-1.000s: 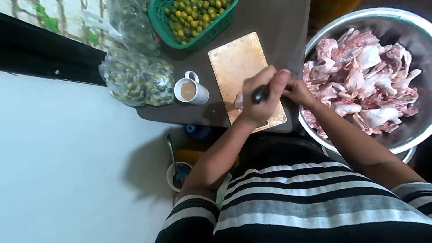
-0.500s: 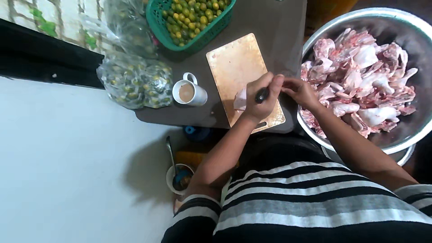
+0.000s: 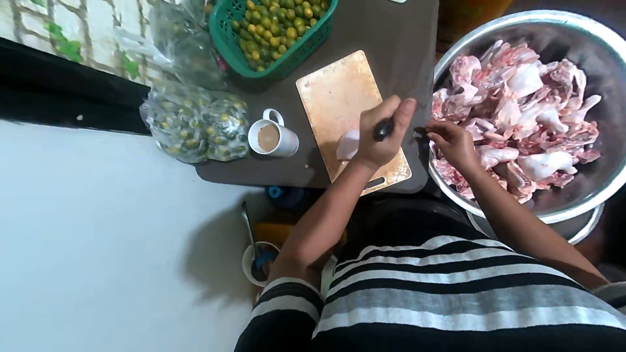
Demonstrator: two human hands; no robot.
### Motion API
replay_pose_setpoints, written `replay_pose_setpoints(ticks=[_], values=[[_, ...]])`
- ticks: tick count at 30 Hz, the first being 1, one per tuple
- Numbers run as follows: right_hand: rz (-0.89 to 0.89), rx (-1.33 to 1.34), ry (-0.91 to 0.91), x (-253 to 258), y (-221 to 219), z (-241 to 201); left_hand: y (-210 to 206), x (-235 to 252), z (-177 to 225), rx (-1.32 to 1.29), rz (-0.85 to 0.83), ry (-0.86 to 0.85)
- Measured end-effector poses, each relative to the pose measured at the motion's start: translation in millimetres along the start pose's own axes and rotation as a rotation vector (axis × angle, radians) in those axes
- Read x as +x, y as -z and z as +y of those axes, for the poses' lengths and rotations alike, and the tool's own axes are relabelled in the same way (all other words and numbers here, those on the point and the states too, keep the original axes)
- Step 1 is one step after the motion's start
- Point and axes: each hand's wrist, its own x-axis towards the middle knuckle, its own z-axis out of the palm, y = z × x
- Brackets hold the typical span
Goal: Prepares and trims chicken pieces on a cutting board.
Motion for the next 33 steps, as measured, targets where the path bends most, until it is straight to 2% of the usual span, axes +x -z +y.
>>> replay_pose_setpoints(ticks=[4, 10, 12, 14, 17, 19, 23, 26, 28, 31, 33], values=[[0.03, -0.002, -0.003, -6.3, 5.4, 4.7, 6.0, 8.4, 9.9, -0.103, 0.011, 0.016], [-0.022, -0.094, 0.085, -7.1, -1.7, -5.1, 20.0, 35.4, 70.0, -0.304, 0.137, -0.022], [-0.027, -0.09, 0.128, -2.6, -7.4, -10.6, 20.0, 35.1, 83.9, -0.288, 0.149, -0.041], [-0.026, -0.089, 0.167, 2.5, -13.7, -13.7, 17.5, 25.8, 79.9, -0.211, 0.121, 0.012], [-0.06, -0.115, 0.209, 10.0, -20.6, -21.5, 9.7, 0.2, 36.0, -0.049, 0.11, 0.121], [-0.088, -0.15, 0.271, 16.9, -26.0, -29.0, 8.6, -3.3, 28.2, -0.016, 0.116, 0.122], [-0.192, -0.2, 0.395, 24.2, -37.0, -38.3, 17.8, 7.5, 73.9, -0.091, 0.11, 0.08], [-0.256, -0.255, 0.416, 28.1, -46.4, -36.4, 21.5, 13.5, 112.1, -0.137, 0.147, 0.009], [-0.253, -0.273, 0.408, 30.4, -50.1, -34.6, 19.0, 4.3, 96.7, -0.097, 0.154, -0.002], [-0.234, -0.262, 0.403, 33.6, -52.0, -34.7, 14.2, -24.7, 32.7, -0.003, 0.178, 0.098], [-0.226, -0.266, 0.411, 38.1, -51.6, -35.7, 14.5, -26.6, 26.9, 0.001, 0.168, 0.094]])
